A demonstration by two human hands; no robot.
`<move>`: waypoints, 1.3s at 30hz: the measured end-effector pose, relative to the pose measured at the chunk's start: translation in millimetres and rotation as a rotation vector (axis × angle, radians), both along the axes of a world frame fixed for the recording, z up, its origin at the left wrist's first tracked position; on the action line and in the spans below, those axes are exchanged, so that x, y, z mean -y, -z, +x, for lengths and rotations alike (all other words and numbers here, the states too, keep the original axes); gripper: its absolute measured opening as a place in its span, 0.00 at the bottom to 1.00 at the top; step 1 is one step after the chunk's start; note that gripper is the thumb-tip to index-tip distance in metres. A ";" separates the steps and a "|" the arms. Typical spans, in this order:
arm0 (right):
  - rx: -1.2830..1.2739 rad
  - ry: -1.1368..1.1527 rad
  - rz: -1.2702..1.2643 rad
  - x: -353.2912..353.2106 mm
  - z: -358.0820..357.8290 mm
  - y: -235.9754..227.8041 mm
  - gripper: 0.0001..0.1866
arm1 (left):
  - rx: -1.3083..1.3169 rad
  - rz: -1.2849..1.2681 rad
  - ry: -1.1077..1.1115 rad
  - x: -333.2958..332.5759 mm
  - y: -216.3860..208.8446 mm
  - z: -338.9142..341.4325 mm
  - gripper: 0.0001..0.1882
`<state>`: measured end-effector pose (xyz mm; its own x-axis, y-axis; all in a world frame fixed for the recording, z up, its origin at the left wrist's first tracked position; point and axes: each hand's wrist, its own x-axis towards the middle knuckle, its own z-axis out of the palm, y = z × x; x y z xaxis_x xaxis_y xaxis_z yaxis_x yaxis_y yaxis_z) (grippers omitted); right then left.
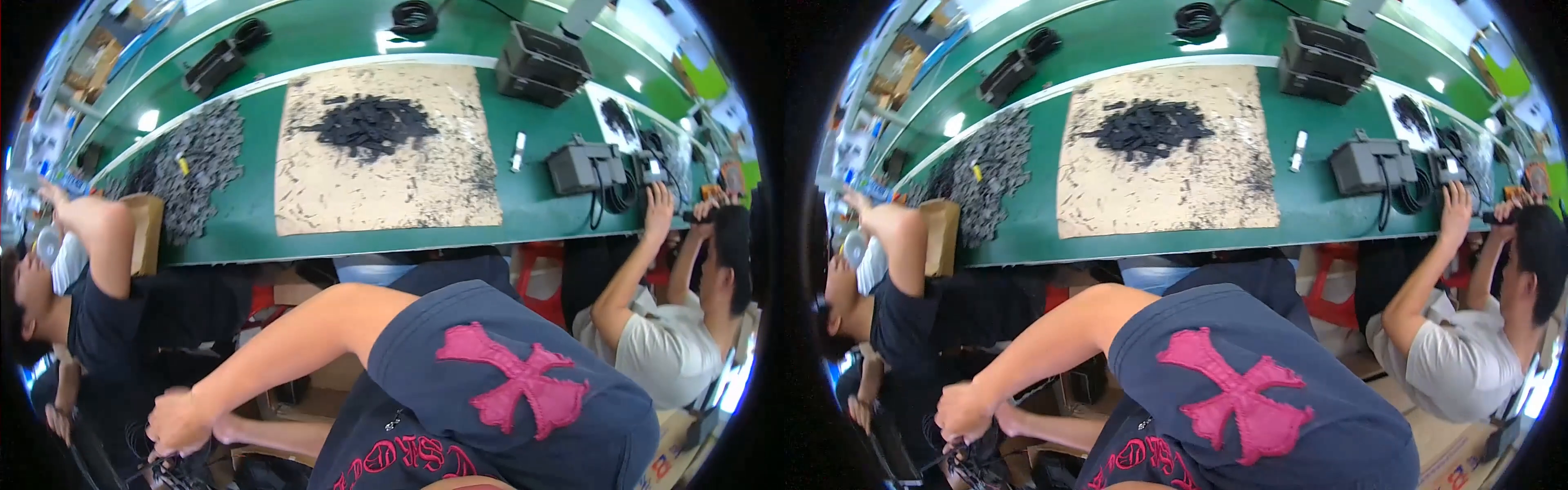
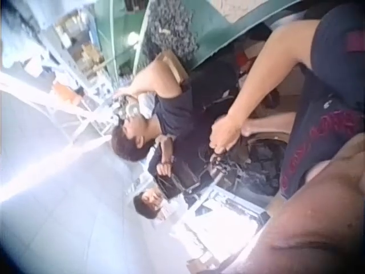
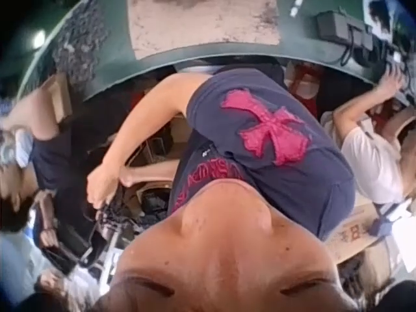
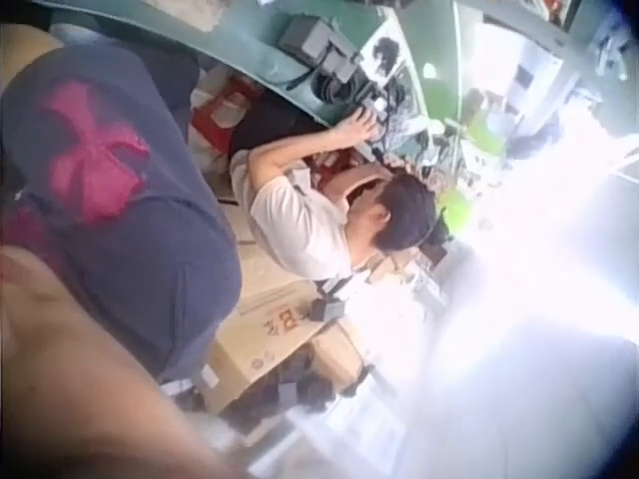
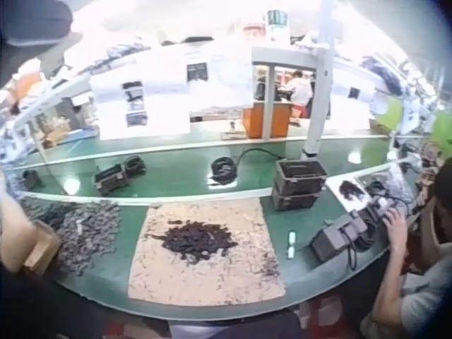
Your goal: Assembling electrical connectors onto cables and placing them into housing boxes.
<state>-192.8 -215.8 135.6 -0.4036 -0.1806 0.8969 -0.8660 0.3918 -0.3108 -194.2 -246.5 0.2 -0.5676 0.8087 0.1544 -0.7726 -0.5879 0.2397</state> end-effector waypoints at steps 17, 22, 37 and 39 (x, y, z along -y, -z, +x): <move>1.240 2.225 -0.021 -365.3 455.6 75.2 0.27 | -0.843 -0.676 -0.086 -184.3 -12.5 99.1 0.09; 1.186 1.974 -0.229 -373.1 451.9 122.4 0.15 | -1.684 -0.117 -0.174 -322.5 -128.1 144.9 0.03; 0.180 2.027 0.171 -590.9 555.9 -342.3 0.19 | -2.080 0.453 -1.105 -691.2 -415.7 363.6 0.08; 0.124 2.089 0.392 -633.3 559.6 -364.8 0.18 | -2.035 0.496 -1.124 -694.0 -419.3 370.5 0.06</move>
<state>366.7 417.4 500.4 -0.2465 0.3757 0.8934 0.8346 0.5509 -0.0013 176.3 447.5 419.5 0.4687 0.1617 0.8684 0.6942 -0.6754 -0.2489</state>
